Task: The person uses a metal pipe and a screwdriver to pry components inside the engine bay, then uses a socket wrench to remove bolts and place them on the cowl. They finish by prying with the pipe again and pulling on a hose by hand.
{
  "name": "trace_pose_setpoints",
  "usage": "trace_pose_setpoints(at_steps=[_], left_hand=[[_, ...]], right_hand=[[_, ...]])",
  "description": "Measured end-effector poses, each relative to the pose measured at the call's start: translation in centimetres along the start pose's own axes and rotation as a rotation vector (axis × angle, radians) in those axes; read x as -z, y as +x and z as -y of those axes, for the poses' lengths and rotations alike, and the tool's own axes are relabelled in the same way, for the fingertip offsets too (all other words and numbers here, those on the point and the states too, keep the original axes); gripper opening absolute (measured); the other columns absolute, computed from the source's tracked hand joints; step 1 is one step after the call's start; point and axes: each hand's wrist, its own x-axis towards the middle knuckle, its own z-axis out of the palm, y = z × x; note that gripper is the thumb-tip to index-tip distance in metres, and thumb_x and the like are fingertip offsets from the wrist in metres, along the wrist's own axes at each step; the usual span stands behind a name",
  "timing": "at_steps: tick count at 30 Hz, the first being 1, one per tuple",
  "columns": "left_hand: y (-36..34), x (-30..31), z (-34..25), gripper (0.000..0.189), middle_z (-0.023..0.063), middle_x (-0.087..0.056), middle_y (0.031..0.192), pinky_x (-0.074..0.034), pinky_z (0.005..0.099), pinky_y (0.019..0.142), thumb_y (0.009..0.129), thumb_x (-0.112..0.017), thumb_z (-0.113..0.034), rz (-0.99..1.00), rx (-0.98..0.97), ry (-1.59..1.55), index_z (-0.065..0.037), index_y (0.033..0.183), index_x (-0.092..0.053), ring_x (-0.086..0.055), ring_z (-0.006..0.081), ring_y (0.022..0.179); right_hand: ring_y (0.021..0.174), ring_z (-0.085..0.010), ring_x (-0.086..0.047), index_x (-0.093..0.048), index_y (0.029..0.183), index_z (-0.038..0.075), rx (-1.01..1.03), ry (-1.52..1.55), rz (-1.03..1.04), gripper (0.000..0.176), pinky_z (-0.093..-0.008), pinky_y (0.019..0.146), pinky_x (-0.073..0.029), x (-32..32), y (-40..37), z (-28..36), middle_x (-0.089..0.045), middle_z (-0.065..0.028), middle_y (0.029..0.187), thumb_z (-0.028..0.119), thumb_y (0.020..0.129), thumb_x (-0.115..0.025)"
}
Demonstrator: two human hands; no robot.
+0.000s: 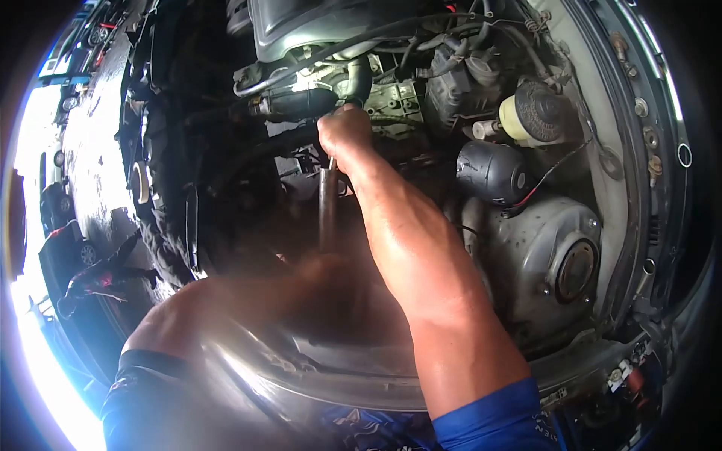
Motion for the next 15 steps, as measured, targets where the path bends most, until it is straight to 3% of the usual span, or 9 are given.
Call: trace_pose_setpoints(at_steps=[4,7,9,10,11,12,13,15], left_hand=[[1.1,0.0,1.3,0.017,0.0074,-0.063,0.070,-0.047,0.0361,0.054,0.082,-0.069,-0.019,0.025,-0.037,-0.001,-0.002,0.079,-0.064,-0.060,0.0204,0.058],[1.4,0.2,1.2,0.022,0.0090,-0.065,0.072,-0.049,0.0371,0.055,0.081,-0.069,-0.021,-0.020,-0.097,0.004,0.000,0.082,-0.066,-0.063,0.0215,0.060],[1.2,1.6,0.1,0.028,0.0116,-0.067,0.074,-0.051,0.0365,0.058,0.080,-0.070,-0.024,0.043,-0.002,0.132,0.003,0.086,-0.068,-0.065,0.0216,0.064],[1.0,2.1,-0.6,0.028,0.0116,-0.067,0.074,-0.051,0.0365,0.058,0.080,-0.070,-0.024,0.015,-0.013,0.114,0.003,0.086,-0.068,-0.065,0.0216,0.064],[0.8,2.2,-1.0,0.031,0.0120,-0.068,0.076,-0.052,0.0361,0.060,0.080,-0.070,-0.027,-0.013,-0.014,0.190,0.004,0.089,-0.070,-0.066,0.0220,0.065],[0.7,2.2,-1.5,0.035,0.0123,-0.069,0.077,-0.052,0.0357,0.061,0.080,-0.071,-0.029,-0.032,-0.017,0.272,0.004,0.091,-0.071,-0.067,0.0224,0.067],[0.5,2.3,-2.0,0.035,0.0123,-0.069,0.077,-0.052,0.0357,0.061,0.080,-0.071,-0.029,-0.039,-0.024,0.253,0.004,0.091,-0.071,-0.067,0.0224,0.067],[0.2,2.4,-3.3,0.040,0.0141,-0.072,0.082,-0.056,0.0369,0.068,0.079,-0.073,-0.034,-0.163,0.017,0.551,0.002,0.095,-0.073,-0.070,0.0258,0.073]], right_hand=[[0.052,-0.0112,-0.046,-0.056,0.074,0.003,-0.079,0.073,0.034,0.005,-0.0332,0.045,-0.035,0.7,-1.2,1.6,-0.053,-0.0014,0.064,0.001,0.074,-0.060],[0.046,-0.0094,-0.040,-0.049,0.064,0.009,-0.057,0.091,0.054,0.017,-0.0331,0.041,-0.027,0.5,-0.9,1.5,-0.045,0.0017,0.057,0.002,0.073,-0.060],[0.041,-0.0098,-0.036,-0.042,0.053,0.013,-0.034,0.076,0.124,0.029,-0.0344,0.038,-0.025,0.6,-0.6,1.4,-0.038,0.0038,0.050,0.003,0.073,-0.060],[0.050,-0.0134,-0.054,-0.058,0.069,-0.001,-0.047,-0.028,0.104,0.011,-0.0343,0.042,-0.038,0.4,0.6,0.2,-0.058,-0.0071,0.061,0.009,0.073,-0.062],[0.049,-0.0144,-0.053,-0.058,0.069,0.001,-0.028,-0.124,0.043,0.010,-0.0346,0.043,-0.037,0.2,0.2,0.7,-0.057,-0.0066,0.061,0.009,0.075,-0.062],[0.050,-0.0179,-0.054,-0.059,0.071,0.001,-0.074,0.062,0.075,0.009,-0.0360,0.045,-0.039,0.2,-0.3,1.0,-0.057,-0.0078,0.061,0.008,0.076,-0.062],[0.050,-0.0191,-0.054,-0.060,0.072,0.000,-0.088,0.040,0.087,0.008,-0.0376,0.047,-0.040,0.2,-0.5,1.2,-0.057,-0.0086,0.062,0.007,0.077,-0.062],[0.056,-0.0193,-0.054,-0.060,0.081,0.001,-0.130,-0.047,0.127,0.006,-0.0367,0.052,-0.045,0.5,-0.9,2.3,-0.057,-0.0083,0.069,0.006,0.078,-0.063]])
